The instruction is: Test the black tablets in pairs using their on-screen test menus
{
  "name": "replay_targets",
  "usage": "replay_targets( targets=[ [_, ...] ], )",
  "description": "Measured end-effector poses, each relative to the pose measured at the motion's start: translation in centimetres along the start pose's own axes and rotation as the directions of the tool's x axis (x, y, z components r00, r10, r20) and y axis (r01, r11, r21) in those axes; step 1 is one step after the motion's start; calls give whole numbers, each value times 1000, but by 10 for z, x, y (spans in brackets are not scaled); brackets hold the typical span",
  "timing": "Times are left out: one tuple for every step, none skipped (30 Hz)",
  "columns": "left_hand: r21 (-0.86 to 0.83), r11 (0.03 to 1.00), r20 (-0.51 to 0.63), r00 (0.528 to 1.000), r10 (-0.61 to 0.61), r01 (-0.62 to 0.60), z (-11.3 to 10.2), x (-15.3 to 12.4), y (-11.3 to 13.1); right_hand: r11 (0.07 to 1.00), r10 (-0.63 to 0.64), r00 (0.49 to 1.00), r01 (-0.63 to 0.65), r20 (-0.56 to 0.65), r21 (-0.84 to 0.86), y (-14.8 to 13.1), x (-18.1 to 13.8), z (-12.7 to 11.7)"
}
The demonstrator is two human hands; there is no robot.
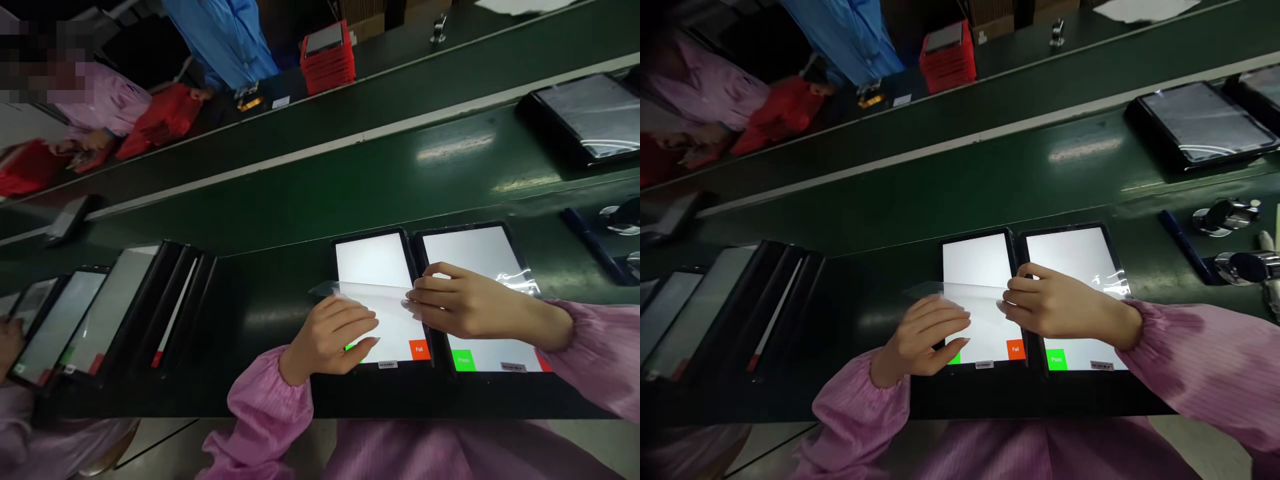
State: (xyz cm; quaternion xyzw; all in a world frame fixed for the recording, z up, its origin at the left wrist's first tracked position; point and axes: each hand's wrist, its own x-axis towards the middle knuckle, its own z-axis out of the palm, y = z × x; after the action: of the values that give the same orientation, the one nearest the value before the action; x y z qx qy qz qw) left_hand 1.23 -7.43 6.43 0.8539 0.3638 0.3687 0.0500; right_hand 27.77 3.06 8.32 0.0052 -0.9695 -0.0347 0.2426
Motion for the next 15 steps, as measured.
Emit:
replay_targets(
  targets=[
    [0,1000,15,1000,26,-26,-1,4,1,1000,-15,1000,15,5,-9,-1,2,1],
    [3,999,26,998,48,-49,-3,6,4,1000,-26,1000,26,10,-14,-3,4,1],
    [12,998,31,997,64,-65,-5,5,9,999,-31,999,32,13,-13,-6,4,0],
    [32,997,25,997,71,-72,-7,3,16,999,-32,999,32,15,-7,-10,4,-1],
    [72,995,-7,998,63,-62,-8,-1,26,1000,-25,1000,25,17,1,-14,3,-2],
    [133,991,-62,997,37,-29,-9,-6,37,1000,-15,1000,15,15,7,-18,2,-2],
    [202,979,-138,990,-3,31,-8,-10,49,1000,-3,1000,3,9,12,-23,1,-3],
    [264,959,-214,976,-48,106,-7,-14,61,1000,5,1000,-5,2,21,-27,0,-3],
    [313,932,-268,958,-98,183,-6,-17,73,999,9,1000,-9,-6,33,-32,0,-3],
    [346,907,-290,947,-140,240,-5,-18,83,999,8,1000,-7,-19,48,-38,1,-3],
    [363,893,-267,948,-174,266,-4,-18,91,998,3,999,0,-34,67,-43,3,-3],
    [365,893,-212,958,-195,263,-5,-18,95,996,-5,999,9,-48,84,-49,5,-2],
    [356,901,-152,967,-205,247,-7,-18,96,995,-10,999,15,-48,94,-54,8,-2],
    [335,913,-112,972,-207,233,-11,-19,92,996,-6,999,10,-39,94,-60,10,-2],
    [303,923,-108,971,-212,235,-16,-21,86,996,11,1000,-9,-18,83,-65,12,-1]
  ],
)
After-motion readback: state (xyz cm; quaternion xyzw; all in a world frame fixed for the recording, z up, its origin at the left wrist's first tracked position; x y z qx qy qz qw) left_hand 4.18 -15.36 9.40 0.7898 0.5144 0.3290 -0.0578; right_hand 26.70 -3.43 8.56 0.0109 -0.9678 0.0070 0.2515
